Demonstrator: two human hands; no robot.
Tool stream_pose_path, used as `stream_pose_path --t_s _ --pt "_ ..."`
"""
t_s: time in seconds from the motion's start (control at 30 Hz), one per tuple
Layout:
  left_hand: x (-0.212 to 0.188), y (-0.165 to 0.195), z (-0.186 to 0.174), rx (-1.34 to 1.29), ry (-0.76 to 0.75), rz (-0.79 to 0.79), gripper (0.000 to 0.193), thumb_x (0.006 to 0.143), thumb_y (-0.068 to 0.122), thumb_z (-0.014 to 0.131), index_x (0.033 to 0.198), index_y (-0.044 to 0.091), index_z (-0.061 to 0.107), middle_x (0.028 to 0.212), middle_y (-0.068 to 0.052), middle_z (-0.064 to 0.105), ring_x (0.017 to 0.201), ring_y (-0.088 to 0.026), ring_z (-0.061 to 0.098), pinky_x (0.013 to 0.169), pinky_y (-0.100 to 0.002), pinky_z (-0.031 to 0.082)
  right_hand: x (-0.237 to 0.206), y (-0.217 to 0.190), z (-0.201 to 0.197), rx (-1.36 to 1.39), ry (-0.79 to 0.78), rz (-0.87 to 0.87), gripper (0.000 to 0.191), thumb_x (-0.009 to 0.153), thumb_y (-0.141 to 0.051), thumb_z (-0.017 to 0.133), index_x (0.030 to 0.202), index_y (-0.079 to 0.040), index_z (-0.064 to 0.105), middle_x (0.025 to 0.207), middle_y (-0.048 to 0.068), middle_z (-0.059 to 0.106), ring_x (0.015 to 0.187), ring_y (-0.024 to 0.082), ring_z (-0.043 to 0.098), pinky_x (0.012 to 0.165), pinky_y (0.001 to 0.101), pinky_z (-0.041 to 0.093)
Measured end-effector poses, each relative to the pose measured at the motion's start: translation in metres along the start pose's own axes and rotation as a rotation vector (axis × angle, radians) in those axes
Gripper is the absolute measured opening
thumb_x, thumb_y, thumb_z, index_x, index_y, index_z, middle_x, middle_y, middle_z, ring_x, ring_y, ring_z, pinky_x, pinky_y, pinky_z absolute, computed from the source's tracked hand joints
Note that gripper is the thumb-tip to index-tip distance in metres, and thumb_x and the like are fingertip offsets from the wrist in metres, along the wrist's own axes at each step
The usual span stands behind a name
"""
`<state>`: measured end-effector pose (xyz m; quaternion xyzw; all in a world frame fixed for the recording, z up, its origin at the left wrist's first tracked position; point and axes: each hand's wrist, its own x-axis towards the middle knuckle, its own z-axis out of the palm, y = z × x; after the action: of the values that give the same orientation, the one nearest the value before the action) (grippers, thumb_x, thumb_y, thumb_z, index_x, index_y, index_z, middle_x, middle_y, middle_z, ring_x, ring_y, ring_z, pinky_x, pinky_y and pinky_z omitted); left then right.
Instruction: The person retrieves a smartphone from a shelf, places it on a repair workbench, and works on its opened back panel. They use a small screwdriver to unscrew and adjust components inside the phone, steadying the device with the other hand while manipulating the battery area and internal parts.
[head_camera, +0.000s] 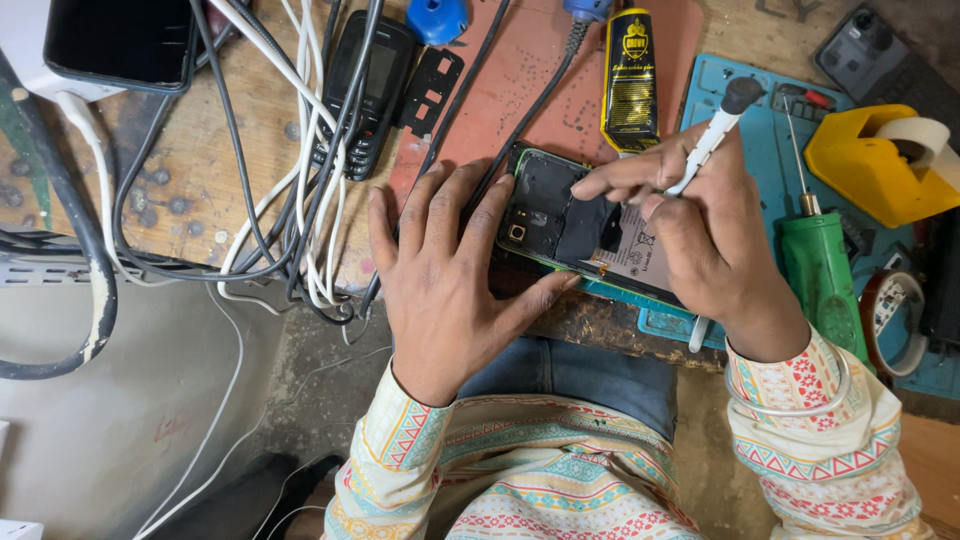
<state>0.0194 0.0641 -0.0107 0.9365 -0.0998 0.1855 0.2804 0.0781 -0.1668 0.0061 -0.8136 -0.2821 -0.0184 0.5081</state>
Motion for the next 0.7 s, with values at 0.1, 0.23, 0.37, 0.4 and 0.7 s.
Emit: stream_pose_path --t_s 0.1,0.23,0.37,0.4,0.7 --pt "0.000 0.001 -0.001 0.000 -0.001 -0.002 0.082 0.084 0.066 0.076 0.138 0.006 0.063 0.144 -0.013 0.056 0.142 -0.034 0.046 0.122 -0.065 0.019 -0.004 0.002 0.000 -0.075 -0.003 0.018 0.015 0.107 0.004 0.043 0.112 -0.004 0.030 0.115 0.020 0.077 0.089 0.018 0.065 0.091 0.0298 0.055" --pt "0.002 0.002 -0.001 -0.002 0.004 0.001 0.083 0.082 0.066 0.077 0.138 0.006 0.063 0.144 -0.013 0.056 0.141 -0.034 0.046 0.122 -0.066 0.019 -0.005 -0.004 0.005 -0.138 -0.070 0.054 0.022 0.095 0.005 0.047 0.109 -0.001 0.031 0.117 0.022 0.074 0.096 0.027 0.073 0.091 0.0354 0.057" --pt "0.001 0.001 -0.001 0.007 0.006 0.000 0.084 0.082 0.066 0.077 0.140 0.008 0.062 0.144 -0.012 0.056 0.141 -0.034 0.046 0.122 -0.066 0.019 -0.002 -0.010 0.009 -0.269 -0.077 -0.089 0.024 0.094 0.007 0.049 0.109 0.000 0.031 0.117 0.021 0.073 0.110 0.038 0.071 0.105 0.0433 0.055" --pt "0.000 0.001 -0.002 0.004 0.006 0.001 0.084 0.082 0.066 0.077 0.140 0.008 0.062 0.144 -0.012 0.056 0.141 -0.034 0.045 0.122 -0.065 0.019 -0.002 -0.011 0.009 -0.272 -0.081 -0.085 0.025 0.093 0.008 0.050 0.108 0.001 0.032 0.118 0.021 0.074 0.110 0.039 0.070 0.104 0.0441 0.054" --pt "0.001 0.002 -0.003 0.009 0.013 0.007 0.085 0.081 0.066 0.078 0.140 0.007 0.061 0.143 -0.013 0.056 0.140 -0.034 0.046 0.122 -0.065 0.019 0.002 -0.015 0.007 -0.318 -0.108 -0.134 0.031 0.084 0.009 0.055 0.106 0.001 0.034 0.117 0.020 0.074 0.100 0.039 0.067 0.098 0.0451 0.053"
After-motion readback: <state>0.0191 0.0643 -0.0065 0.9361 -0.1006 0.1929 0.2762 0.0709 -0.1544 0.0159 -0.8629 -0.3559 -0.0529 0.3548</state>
